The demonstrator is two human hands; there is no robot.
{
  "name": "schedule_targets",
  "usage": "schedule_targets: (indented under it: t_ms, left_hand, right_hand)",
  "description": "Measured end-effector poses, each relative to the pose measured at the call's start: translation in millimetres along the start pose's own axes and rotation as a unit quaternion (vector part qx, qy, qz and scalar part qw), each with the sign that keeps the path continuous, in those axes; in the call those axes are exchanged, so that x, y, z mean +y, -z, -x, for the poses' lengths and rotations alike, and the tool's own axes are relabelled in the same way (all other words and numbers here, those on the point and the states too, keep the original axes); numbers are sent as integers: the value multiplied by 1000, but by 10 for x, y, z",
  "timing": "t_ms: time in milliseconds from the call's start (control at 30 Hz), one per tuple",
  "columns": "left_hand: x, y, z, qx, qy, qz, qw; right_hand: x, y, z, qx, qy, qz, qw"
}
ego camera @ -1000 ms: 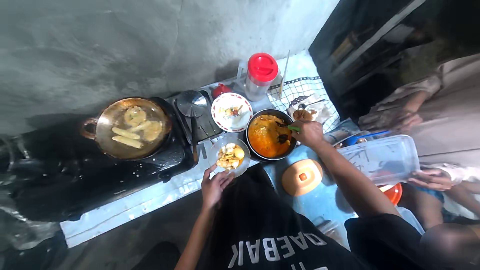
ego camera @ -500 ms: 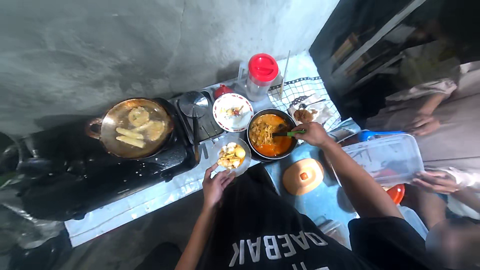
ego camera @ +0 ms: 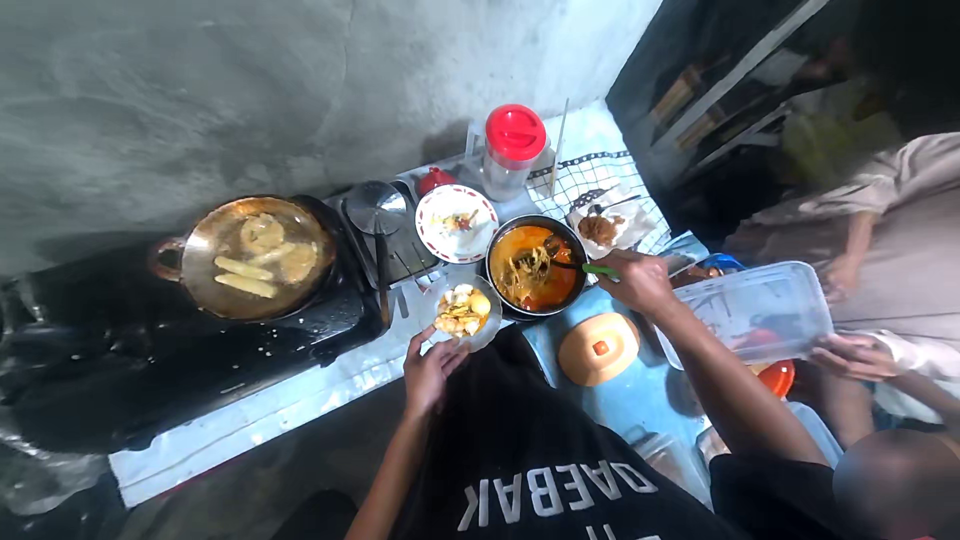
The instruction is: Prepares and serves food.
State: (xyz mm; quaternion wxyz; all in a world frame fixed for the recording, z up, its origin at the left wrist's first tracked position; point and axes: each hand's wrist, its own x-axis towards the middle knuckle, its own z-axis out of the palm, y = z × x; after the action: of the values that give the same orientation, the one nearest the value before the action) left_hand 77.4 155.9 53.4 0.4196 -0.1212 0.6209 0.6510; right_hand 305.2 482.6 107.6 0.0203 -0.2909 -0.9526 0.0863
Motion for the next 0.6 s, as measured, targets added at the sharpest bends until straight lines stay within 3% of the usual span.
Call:
schedule_targets:
  t_ms: [200,433,600]
  left_hand:
    - [-2,-44,11,-9,1,1,1000]
    - [23,-17,19,-11,-1,-6,1000]
    - [33,54,27,0,-4,-3,1000]
  right_hand:
    - [-57,-129,-169,132,102,114,979]
    - [-30,-287,-392,47,112,169,978]
    - [58,-177,-410,-21,62,119,991]
